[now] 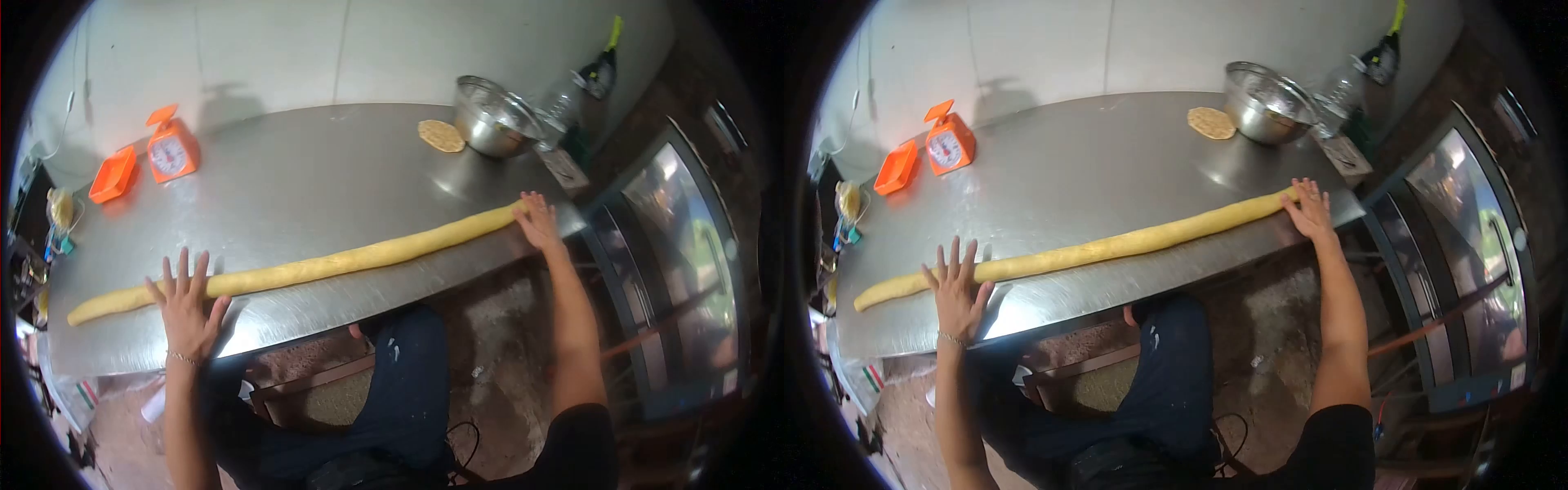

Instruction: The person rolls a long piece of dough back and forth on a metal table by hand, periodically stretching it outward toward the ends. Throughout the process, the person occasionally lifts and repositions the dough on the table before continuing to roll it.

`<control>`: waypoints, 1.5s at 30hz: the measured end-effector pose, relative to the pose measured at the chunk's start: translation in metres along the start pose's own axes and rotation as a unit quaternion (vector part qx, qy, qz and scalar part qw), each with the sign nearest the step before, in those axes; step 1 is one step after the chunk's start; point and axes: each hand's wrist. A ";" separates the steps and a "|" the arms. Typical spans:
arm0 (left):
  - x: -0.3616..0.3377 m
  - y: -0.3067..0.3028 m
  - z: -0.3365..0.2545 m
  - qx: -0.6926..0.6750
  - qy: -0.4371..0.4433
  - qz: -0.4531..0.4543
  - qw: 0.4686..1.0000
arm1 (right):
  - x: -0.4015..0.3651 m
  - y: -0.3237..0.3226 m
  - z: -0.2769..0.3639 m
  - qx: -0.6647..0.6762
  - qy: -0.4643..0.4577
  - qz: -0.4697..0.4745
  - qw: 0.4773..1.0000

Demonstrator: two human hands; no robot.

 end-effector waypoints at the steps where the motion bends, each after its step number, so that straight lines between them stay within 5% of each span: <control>1: 0.006 0.000 0.001 -0.011 -0.004 0.008 1.000 | 0.019 0.005 0.001 -0.011 0.014 0.005 1.000; 4: 0.024 -0.002 -0.001 -0.026 -0.017 0.022 0.999 | 0.071 0.000 0.007 -0.015 0.022 0.080 0.996; 13: 0.055 0.019 -0.001 -0.029 -0.050 -0.022 0.998 | 0.151 -0.002 0.031 0.084 0.042 0.102 0.990; 17: 0.051 0.021 -0.001 -0.036 -0.052 -0.041 0.997 | 0.164 0.033 -0.007 0.126 -0.048 0.065 0.989; 20: 0.046 0.021 -0.002 -0.054 -0.051 -0.056 0.996 | 0.150 0.065 -0.058 0.045 -0.144 0.006 0.988; 29: 0.039 0.020 -0.006 -0.057 -0.033 -0.095 0.993 | 0.008 0.020 -0.074 0.017 -0.099 -0.051 0.994; 31: 0.048 0.013 -0.013 -0.081 -0.021 -0.099 0.992 | 0.003 0.002 -0.048 0.005 -0.077 -0.062 0.995; 33: 0.066 -0.006 -0.035 -0.112 -0.013 -0.069 0.991 | 0.006 -0.019 0.001 0.117 -0.166 -0.102 0.974; 37: 0.111 -0.030 -0.103 -0.196 0.034 -0.042 0.979 | 0.017 -0.045 0.167 0.219 -0.294 -0.197 0.909; 40: 0.137 -0.028 -0.151 -0.258 0.046 0.031 0.965 | 0.006 -0.039 0.304 0.320 -0.352 -0.176 0.862; 42: 0.134 -0.005 -0.167 -0.245 0.046 0.099 0.963 | -0.012 -0.021 0.369 0.352 -0.320 -0.015 0.879; 45: 0.123 0.012 -0.177 -0.163 0.042 0.133 0.977 | -0.054 -0.013 0.402 0.168 -0.284 -0.048 0.943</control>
Point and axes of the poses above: each hand's wrist, its own x-axis towards the middle knuckle, its own y-axis out of the palm, z = x × y
